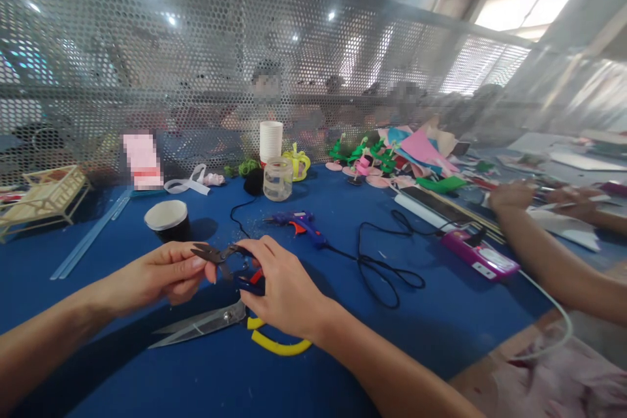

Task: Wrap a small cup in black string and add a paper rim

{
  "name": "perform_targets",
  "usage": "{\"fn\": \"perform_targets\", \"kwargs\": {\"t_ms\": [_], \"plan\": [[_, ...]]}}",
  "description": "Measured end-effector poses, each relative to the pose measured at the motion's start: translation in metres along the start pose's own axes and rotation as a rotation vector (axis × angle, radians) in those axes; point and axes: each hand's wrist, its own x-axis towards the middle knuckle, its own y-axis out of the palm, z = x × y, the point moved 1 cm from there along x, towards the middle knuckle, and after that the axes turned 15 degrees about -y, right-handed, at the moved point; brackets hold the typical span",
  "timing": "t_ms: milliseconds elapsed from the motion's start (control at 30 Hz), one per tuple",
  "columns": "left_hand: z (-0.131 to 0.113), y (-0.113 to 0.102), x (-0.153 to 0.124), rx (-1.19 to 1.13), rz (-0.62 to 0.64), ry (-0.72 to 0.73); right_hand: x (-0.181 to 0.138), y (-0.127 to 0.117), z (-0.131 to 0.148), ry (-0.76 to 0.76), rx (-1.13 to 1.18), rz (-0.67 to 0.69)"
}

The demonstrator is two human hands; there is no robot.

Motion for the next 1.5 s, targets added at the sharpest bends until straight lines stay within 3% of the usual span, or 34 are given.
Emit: {"fn": "perform_targets", "kwargs": {"t_ms": [200,967,1267,1500], "plan": [[-0.0011,0.0006,-0.0011,-0.101,0.116,-0.050,-0.0022,0.0007,-0.0012,-0.020,-0.005,0.007],[0.0001,-0.0005,0.0010,-0.029,0.022,-0.037,-0.0015,0.0017,0.0013,0.028,-0.041,0.012],[-0.0014,-0.0051,0.0010,0.102,-0.162,0.036,-0.0015,0.0025,-0.0021,0.040,-0.033,-0.023],[0.0003,-0.0078,0.0014,0.054,-0.104,0.006,-0.0013,0.0031,-0.0018,0.048,-0.040,-0.023]]}}
